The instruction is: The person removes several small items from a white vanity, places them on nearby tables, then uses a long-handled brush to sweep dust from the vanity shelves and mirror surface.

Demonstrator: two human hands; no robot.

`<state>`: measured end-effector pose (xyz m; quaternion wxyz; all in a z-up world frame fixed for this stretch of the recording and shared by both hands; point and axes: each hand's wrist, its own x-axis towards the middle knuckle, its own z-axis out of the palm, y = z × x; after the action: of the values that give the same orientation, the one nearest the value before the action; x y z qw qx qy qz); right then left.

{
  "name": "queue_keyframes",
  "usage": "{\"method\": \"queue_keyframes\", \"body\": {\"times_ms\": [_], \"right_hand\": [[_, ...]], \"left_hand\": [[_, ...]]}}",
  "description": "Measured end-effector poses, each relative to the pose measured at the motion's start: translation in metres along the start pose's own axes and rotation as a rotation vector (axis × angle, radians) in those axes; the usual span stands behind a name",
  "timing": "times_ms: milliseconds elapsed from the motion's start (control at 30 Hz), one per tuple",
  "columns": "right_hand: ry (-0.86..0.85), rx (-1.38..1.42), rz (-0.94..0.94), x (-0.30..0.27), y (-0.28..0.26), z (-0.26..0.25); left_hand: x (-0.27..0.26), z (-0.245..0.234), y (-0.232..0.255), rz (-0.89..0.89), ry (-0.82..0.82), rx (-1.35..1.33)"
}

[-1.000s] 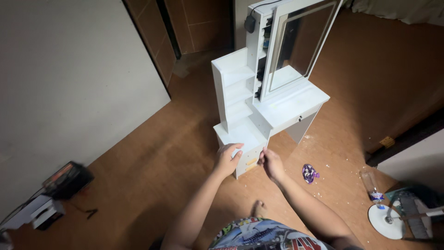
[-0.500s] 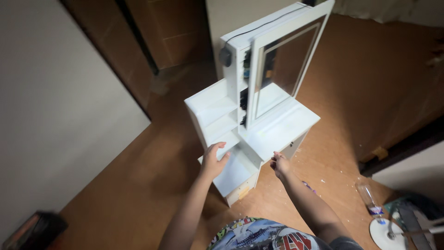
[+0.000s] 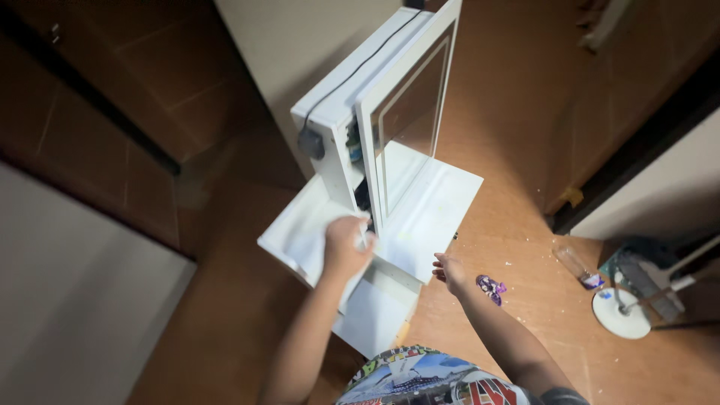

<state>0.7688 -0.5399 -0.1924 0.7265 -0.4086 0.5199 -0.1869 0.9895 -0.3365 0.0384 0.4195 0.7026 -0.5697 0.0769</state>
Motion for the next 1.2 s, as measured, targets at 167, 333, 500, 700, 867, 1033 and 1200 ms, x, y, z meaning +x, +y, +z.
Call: {"method": "queue_keyframes", "body": {"times_ms": [167,333,500,700,867,1033,1200], "right_hand": [[0.125,-0.625,-0.441,0.049,0.014,0.035],[0.264,-1.258,-0.85,0.044,0.042,0.066],[0.066,-1.644,-0.504,0.025,0.04,0.063],[0.034,-1.509,-0.259,0.095,-0.041,0.026],[0.024,-1.566,-0.361,0.18,-0.116,0.014],[-0.098,-1.702,-0.218,0.257,-0.164,0.026],[-0.159,-1.796,-0.329,0.288,-0.158,0.036]], "left_hand": [[-0.001,0.035,-0.015,0.249,-0.186,0.057],[0.009,0.055,-0.052,0.243,-0.337,-0.024],[0.023,0.093,-0.06,0.273,-0.416,-0.113],[0.07,0.15,-0.049,0.201,-0.396,-0.129],[0.104,0.194,-0.054,0.173,-0.378,-0.114],[0.127,0.244,-0.075,0.171,-0.431,-0.007],[0.131,0.272,-0.099,0.263,-0.446,0.301]]}}
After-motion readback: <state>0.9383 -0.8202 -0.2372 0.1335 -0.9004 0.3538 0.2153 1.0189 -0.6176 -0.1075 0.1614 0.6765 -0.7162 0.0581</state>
